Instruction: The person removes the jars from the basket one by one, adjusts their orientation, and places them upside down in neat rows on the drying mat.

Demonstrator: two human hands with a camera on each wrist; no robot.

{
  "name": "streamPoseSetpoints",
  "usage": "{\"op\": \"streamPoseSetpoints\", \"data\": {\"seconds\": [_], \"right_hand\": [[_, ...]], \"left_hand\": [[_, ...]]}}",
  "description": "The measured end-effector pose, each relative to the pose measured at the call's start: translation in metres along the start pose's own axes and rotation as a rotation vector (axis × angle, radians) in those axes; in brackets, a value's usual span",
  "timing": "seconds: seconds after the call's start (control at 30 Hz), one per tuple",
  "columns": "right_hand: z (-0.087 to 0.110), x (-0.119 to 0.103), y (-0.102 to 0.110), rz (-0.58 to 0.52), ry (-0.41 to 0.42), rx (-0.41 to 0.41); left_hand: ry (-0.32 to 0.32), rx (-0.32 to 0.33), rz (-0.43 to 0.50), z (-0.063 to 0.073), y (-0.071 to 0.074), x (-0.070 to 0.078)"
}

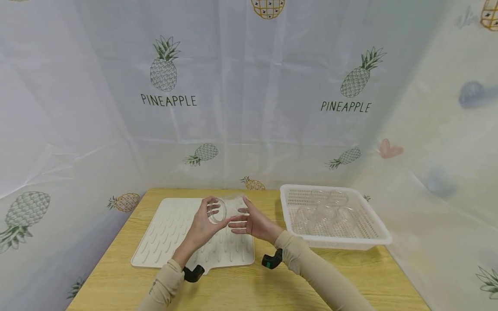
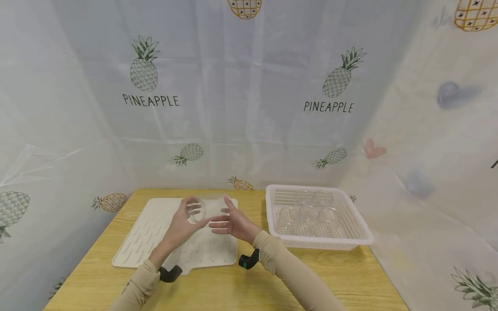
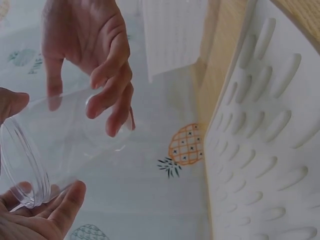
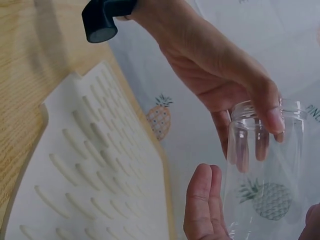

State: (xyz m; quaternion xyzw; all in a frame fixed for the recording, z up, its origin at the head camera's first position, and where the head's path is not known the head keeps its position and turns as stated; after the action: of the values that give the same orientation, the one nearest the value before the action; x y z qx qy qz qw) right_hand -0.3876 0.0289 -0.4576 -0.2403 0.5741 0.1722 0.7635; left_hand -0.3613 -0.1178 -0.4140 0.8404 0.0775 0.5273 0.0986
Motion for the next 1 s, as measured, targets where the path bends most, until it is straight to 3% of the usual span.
{"op": "streamPoseSetpoints", "data": {"seconds": [0.27, 0.53, 0.77, 1.0], "right_hand": [[-0.007, 0.003, -0.009, 0.003, -0.004, -0.008], [-0.016, -0.003, -0.004, 0.013, 0.015, 0.056], [-0.026, -0.013, -0.012, 0.077, 0.062, 0.044], [-0.033, -0.018, -0.019, 0.153, 0.116, 0.093]], "left_hand": [[0.006, 0.008, -0.005, 0.007, 0.007, 0.000], [0.000, -0.018, -0.060, 0.006, 0.006, 0.000], [0.010, 0.007, -0.111, 0.009, 0.019, -0.005], [0.040, 0.009, -0.130, 0.016, 0.032, -0.013]]}}
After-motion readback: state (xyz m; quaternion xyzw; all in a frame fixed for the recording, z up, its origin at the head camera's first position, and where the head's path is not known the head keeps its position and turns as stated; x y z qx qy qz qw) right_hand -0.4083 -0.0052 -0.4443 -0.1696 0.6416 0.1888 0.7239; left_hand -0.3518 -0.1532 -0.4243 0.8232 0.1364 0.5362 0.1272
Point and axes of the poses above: each hand's wrist, its own z-axis away from the middle knuckle, its own y-axis out of the back of the hand, x = y × z, the point moved 9 cm from there along -z, towards the middle knuckle, and after that the axes turned 9 degrees about z, right-handed, at the moved point
